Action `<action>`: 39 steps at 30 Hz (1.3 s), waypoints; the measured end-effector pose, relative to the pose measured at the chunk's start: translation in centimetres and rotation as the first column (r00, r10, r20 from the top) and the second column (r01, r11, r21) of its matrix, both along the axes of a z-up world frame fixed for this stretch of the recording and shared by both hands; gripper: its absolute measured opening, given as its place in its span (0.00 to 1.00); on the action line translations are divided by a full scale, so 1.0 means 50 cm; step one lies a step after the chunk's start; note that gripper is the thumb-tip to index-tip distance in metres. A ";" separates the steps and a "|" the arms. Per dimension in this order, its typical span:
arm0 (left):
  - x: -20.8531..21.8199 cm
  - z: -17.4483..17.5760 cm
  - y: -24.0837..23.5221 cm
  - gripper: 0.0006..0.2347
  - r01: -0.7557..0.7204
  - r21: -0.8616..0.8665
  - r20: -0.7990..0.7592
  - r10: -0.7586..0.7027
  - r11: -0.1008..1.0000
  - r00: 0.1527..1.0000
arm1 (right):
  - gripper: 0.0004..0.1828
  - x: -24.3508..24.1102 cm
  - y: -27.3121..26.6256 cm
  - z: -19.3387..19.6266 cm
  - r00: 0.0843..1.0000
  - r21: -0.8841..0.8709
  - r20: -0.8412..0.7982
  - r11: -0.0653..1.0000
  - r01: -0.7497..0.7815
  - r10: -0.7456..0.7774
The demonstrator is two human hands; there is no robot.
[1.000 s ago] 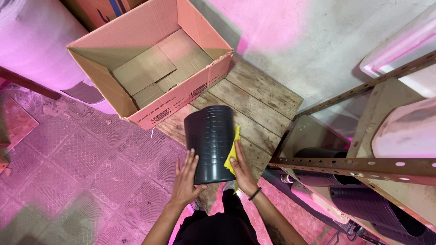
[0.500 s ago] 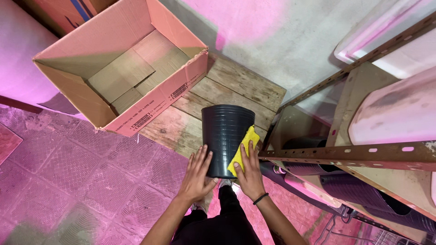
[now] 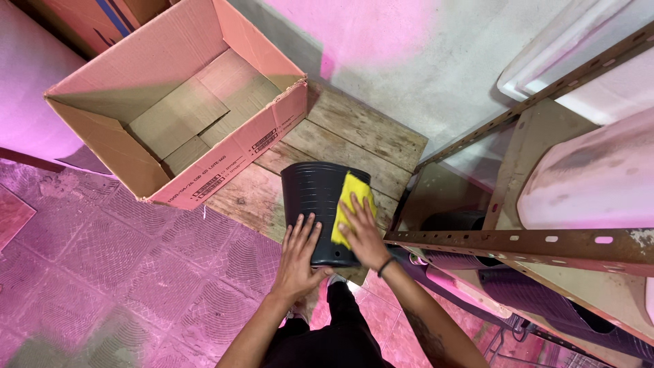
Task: The person wipes the interior and exterior of several black plastic plant pots using a yellow cloth and then places the cleaned pots onto a metal shelf.
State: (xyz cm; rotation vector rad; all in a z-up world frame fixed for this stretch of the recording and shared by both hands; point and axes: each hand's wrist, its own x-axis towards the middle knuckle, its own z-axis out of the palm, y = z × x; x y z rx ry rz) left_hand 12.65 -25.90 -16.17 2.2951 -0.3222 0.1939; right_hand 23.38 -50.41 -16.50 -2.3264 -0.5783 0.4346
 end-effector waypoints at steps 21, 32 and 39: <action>-0.101 -0.013 0.149 0.51 -0.206 0.079 -0.160 0.217 0.975 0.963 | 0.37 -0.158 0.115 0.083 0.957 -0.250 0.125 0.942 -0.224 0.260; -0.117 -0.010 0.106 0.52 -0.202 0.000 -0.154 0.200 0.979 0.968 | 0.54 -0.086 0.091 0.186 0.947 0.257 -0.298 0.946 0.199 -0.119; -0.065 0.004 0.049 0.44 0.072 0.069 -0.279 -0.050 0.995 0.959 | 0.44 -0.145 -0.008 0.131 0.980 0.084 0.078 0.981 0.177 -0.183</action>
